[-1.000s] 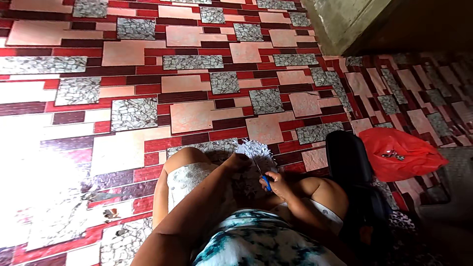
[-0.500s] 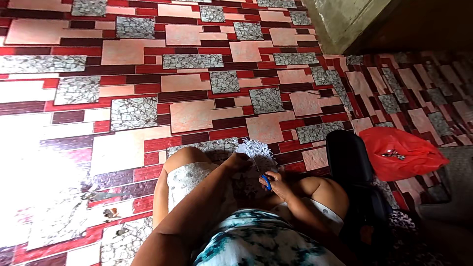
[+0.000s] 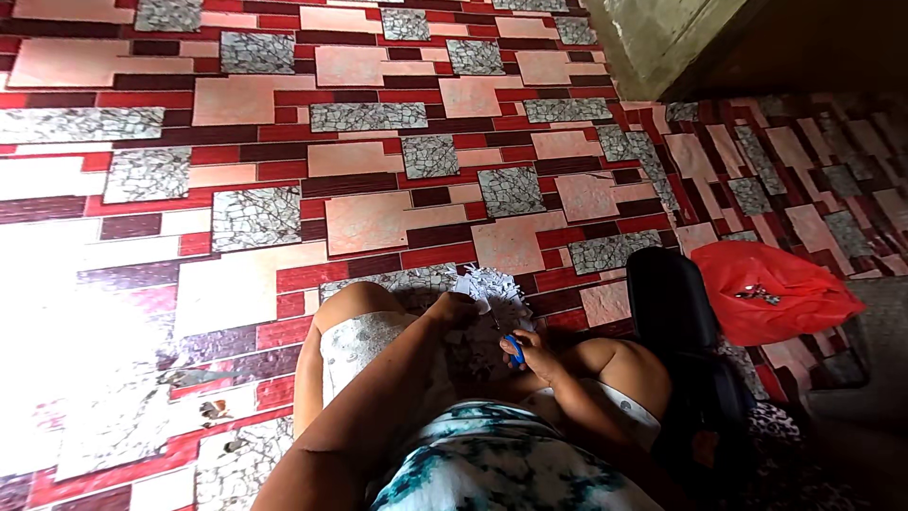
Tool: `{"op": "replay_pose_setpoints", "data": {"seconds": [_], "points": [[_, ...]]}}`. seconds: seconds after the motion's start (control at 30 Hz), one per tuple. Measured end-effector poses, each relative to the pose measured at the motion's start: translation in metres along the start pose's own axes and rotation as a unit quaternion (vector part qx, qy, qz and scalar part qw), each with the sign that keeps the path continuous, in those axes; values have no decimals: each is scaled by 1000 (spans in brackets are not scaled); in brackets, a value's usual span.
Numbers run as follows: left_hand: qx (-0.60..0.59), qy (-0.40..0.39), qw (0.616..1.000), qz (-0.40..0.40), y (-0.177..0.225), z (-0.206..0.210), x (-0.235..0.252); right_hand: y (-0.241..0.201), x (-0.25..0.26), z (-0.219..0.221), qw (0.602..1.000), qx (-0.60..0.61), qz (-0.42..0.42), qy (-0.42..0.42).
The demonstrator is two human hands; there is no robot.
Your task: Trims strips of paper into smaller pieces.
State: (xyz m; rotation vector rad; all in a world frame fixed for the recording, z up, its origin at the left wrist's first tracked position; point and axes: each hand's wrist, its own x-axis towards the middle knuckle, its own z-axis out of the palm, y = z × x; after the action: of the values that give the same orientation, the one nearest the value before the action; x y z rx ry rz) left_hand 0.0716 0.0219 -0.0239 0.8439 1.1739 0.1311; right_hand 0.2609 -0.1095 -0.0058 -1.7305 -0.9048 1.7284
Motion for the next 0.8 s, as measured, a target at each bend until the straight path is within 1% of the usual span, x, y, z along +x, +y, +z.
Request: {"op": "replay_pose_setpoints", "data": {"seconds": [0.23,0.5,0.67,0.8], "points": [[19,18,999,19,1,1,-1,2,1,0,1000,21,-17,-3],[32,-25,999,18,-2,4,-1,1,3,1,1000,5,-15,5],[28,-28,999,8,-2,3,0,2,4,2,999,-5,-36,25],[34,-25,999,1,0,3,-1,0,3,1,999,-26,-28,25]]}}
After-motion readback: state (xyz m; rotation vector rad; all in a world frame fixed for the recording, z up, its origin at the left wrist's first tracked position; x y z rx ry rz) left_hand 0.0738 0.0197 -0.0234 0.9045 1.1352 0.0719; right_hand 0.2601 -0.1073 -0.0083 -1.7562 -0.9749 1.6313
